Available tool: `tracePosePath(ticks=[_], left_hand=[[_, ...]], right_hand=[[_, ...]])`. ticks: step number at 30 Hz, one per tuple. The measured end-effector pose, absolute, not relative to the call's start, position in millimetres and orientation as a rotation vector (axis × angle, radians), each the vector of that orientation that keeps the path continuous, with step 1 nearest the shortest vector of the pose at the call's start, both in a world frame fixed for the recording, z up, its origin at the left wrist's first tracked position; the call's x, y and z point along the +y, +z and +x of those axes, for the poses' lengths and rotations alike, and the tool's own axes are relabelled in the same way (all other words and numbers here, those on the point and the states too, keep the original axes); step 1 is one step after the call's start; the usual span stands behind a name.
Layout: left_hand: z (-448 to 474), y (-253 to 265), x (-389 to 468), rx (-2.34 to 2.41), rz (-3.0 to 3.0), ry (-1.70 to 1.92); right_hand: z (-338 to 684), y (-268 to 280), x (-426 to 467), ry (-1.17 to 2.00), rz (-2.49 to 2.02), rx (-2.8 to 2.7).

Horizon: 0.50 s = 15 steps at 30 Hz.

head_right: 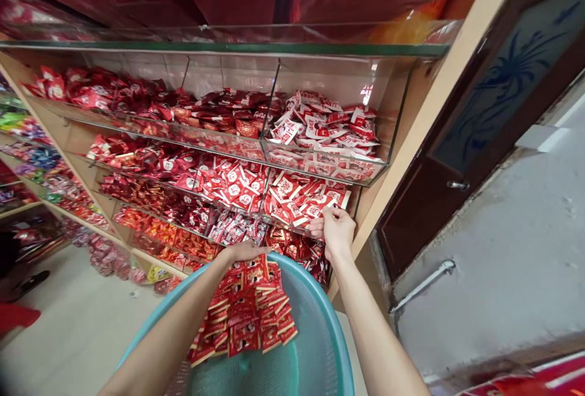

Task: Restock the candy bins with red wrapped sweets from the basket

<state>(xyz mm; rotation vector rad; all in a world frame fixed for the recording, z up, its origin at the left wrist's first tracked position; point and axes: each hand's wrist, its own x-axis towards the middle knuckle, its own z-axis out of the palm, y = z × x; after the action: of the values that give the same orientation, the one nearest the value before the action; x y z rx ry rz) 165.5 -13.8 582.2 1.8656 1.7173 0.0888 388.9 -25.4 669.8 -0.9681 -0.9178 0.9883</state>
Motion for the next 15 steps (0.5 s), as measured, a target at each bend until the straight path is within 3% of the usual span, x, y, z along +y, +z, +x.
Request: tracePosePath(ticks=[15], left_hand=[[165, 578, -10, 1.749, 1.847, 0.145]], right_hand=[[396, 670, -64, 0.651, -0.749, -1.296]])
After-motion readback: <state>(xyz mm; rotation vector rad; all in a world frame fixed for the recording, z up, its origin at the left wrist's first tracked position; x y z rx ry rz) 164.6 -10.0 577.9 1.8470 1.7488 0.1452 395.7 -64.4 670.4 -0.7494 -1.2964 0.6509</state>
